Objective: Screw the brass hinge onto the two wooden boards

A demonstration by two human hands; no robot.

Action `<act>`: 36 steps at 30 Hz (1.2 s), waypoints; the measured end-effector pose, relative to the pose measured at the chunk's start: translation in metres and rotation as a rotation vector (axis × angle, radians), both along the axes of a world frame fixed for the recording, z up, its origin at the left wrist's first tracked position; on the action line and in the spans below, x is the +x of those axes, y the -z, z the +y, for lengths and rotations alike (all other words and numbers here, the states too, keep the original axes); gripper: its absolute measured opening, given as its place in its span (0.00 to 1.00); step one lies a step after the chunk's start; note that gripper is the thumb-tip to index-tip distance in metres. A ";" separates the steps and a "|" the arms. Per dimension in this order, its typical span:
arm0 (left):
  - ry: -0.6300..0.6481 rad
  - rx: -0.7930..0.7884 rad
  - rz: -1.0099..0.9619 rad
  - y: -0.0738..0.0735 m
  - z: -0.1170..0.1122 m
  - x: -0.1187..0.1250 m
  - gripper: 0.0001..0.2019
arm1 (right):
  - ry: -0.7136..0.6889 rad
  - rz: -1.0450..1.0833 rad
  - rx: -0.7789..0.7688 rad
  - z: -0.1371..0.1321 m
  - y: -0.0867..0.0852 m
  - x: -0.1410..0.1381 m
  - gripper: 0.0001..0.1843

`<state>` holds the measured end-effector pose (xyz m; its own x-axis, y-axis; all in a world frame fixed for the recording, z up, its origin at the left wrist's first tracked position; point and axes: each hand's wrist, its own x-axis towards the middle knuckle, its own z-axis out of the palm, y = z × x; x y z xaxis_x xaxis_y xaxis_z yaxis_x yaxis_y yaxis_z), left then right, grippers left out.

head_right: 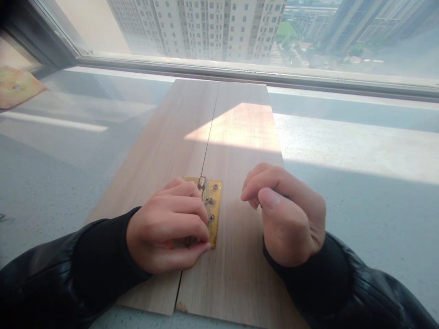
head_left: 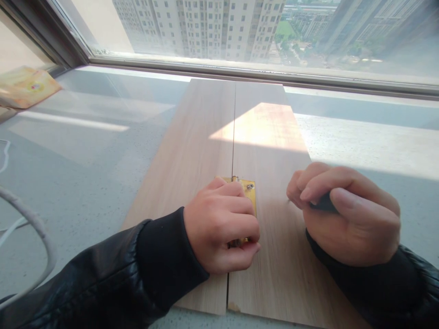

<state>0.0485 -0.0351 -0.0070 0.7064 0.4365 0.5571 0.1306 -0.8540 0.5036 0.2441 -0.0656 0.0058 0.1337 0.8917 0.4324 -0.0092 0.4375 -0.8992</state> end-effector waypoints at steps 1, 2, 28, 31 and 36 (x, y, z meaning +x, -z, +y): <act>-0.004 0.002 0.007 0.000 0.000 -0.001 0.05 | -0.059 0.042 -0.036 0.001 -0.002 0.002 0.10; -0.004 0.004 0.018 0.000 0.001 -0.001 0.06 | -0.114 0.073 -0.068 0.003 -0.004 0.005 0.10; 0.030 -0.027 0.044 0.000 0.000 -0.001 0.09 | 0.079 -0.193 0.010 0.010 0.011 0.005 0.19; 0.038 -0.059 0.070 -0.001 -0.002 0.000 0.06 | 0.042 -0.212 -0.011 0.008 0.012 0.005 0.20; 0.018 -0.020 0.059 0.000 -0.003 0.001 0.05 | -0.053 -0.252 -0.009 0.003 0.012 0.004 0.19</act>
